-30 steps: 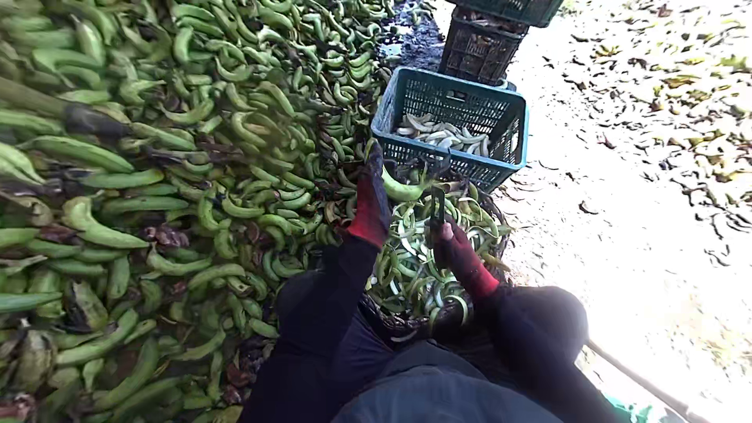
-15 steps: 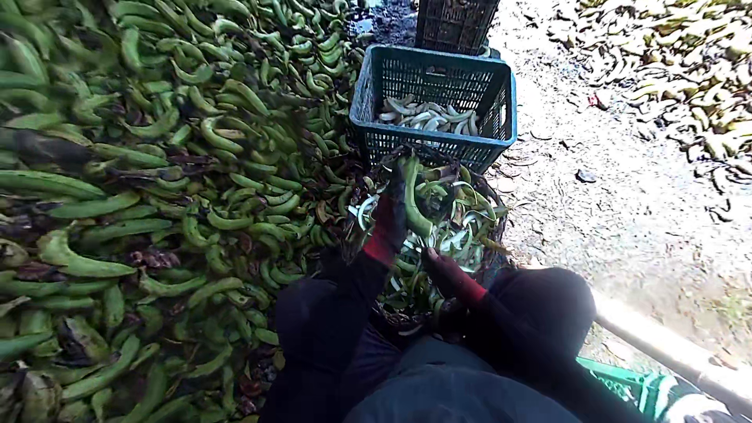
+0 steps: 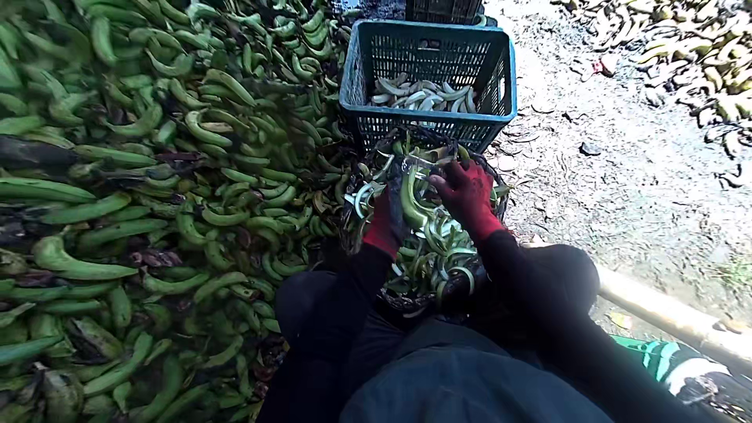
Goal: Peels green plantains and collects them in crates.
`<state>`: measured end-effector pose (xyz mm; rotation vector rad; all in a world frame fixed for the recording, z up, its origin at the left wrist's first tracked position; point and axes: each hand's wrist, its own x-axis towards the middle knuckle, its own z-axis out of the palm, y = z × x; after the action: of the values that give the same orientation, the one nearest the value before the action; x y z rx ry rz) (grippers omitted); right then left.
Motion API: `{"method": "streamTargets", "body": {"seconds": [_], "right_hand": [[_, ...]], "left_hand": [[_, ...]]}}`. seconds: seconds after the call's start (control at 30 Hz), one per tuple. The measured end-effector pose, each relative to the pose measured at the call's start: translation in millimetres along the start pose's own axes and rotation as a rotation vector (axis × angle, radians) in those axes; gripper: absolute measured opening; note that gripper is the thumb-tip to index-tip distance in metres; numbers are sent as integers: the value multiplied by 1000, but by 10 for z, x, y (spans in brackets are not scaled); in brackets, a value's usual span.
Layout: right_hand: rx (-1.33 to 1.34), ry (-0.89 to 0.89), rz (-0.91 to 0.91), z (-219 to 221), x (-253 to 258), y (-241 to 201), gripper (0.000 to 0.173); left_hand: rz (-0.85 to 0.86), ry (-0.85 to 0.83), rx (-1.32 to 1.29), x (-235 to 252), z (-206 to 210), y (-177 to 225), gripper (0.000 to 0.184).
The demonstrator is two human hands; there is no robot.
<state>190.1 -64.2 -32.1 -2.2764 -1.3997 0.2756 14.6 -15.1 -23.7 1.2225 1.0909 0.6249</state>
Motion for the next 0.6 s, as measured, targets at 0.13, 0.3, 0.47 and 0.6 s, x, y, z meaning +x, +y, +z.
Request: {"method": "streamTargets", "body": {"seconds": [0.13, 0.3, 0.47, 0.6], "right_hand": [[276, 103, 87, -108, 48, 62, 55], [340, -330, -315, -237, -429, 79, 55], [56, -19, -167, -148, -4, 55, 52], [134, 45, 35, -291, 155, 46, 53]], "left_hand": [[-18, 36, -275, 251, 4, -65, 55], [170, 38, -476, 368, -76, -3, 41], [-26, -349, -481, 6, -59, -209, 44], [-71, -90, -222, -45, 7, -226, 55]]}}
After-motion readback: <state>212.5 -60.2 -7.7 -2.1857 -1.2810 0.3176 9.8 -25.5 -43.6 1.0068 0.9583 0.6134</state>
